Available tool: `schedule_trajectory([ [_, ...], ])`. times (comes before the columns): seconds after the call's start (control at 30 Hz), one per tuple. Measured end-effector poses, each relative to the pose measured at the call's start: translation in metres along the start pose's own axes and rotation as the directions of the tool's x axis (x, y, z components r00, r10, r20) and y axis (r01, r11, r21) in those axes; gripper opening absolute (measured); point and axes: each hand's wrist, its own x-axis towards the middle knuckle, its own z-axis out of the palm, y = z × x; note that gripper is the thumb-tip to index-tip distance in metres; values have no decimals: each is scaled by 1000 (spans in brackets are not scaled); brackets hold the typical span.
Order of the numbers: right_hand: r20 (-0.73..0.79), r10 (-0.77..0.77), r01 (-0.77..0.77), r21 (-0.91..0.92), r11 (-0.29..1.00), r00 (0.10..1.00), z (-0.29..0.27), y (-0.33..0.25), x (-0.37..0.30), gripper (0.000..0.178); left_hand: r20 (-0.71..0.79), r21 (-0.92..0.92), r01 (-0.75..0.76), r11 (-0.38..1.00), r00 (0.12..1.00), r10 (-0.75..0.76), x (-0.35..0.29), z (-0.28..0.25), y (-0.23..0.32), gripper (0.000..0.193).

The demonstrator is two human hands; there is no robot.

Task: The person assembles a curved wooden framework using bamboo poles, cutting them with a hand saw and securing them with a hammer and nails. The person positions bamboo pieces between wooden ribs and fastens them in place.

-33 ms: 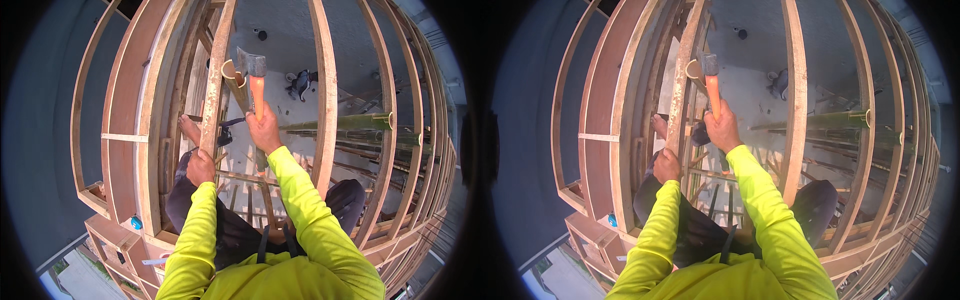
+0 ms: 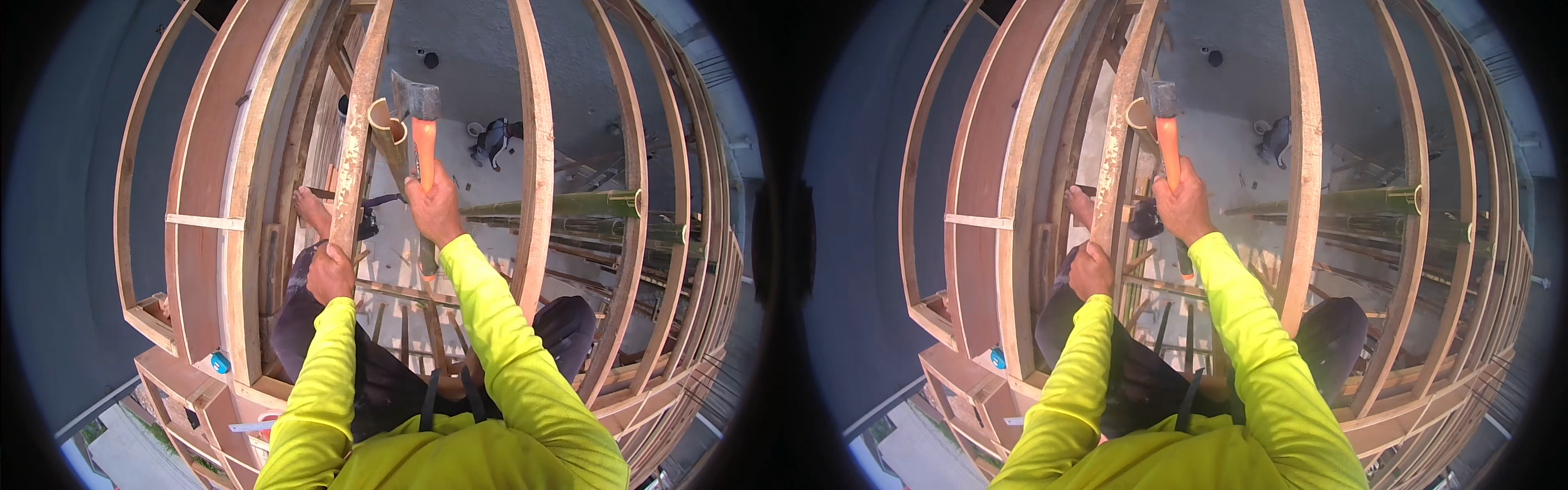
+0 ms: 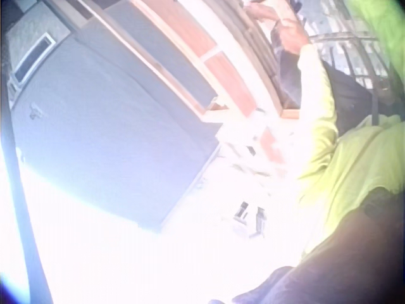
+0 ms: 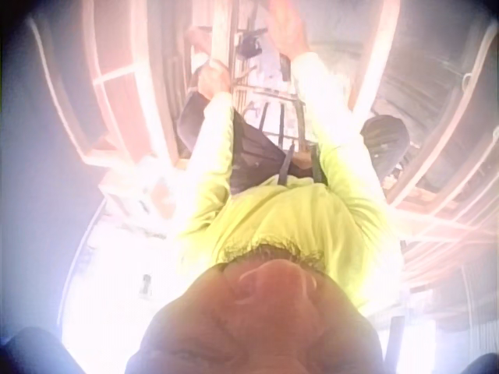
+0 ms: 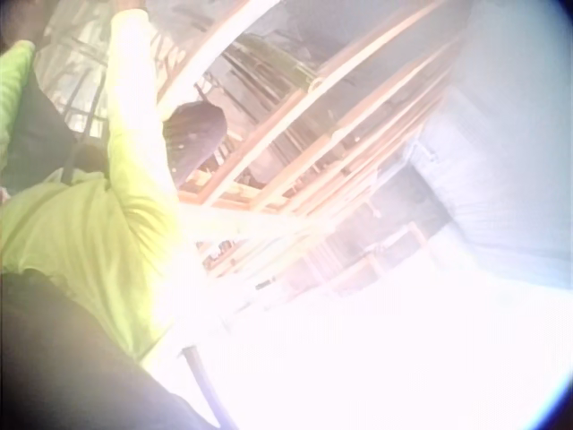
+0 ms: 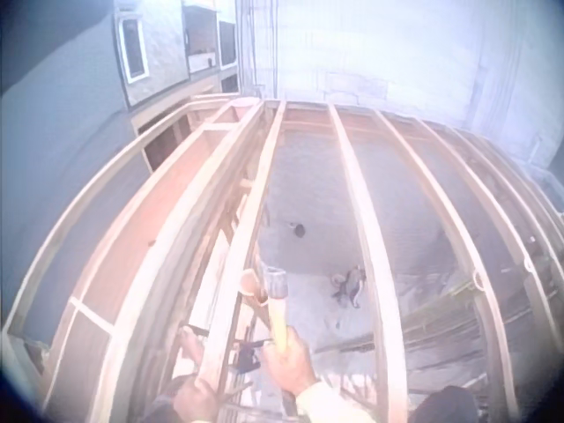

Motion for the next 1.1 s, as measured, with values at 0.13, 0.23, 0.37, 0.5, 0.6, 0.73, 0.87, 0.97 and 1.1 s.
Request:
schedule_trajectory([
  [0.13,-18,-66,65,-55,996,998,15,2,26,17,37,-25,2,1000,999,-2,5,2,-5,42],
  [0.23,14,8,-5,-190,982,1000,26,18,43,20,54,-36,23,999,998,-21,7,0,-4,45],
  [0.37,8,13,-12,-173,985,1000,29,38,45,19,25,-65,-7,998,1000,9,7,4,-7,40],
  [0.5,148,318,-342,188,921,937,32,32,47,18,25,-61,13,998,1000,-11,10,3,-6,40],
  [0.6,225,461,-512,417,751,859,26,28,45,16,27,-59,14,998,1000,-13,8,0,-6,39],
  [0.73,49,-32,43,-236,971,998,21,37,58,13,12,-43,-27,999,1000,28,12,4,-3,39],
  [0.87,64,267,-266,-31,964,962,24,45,53,16,9,-33,-18,999,1000,18,6,4,-5,42],
  [0.97,32,185,-184,-30,983,982,35,50,50,13,-11,-28,-30,999,999,30,3,4,-6,43],
  [1.1,-9,-47,44,-230,972,999,28,57,62,7,-9,-39,-27,999,1000,26,5,4,2,44],
])
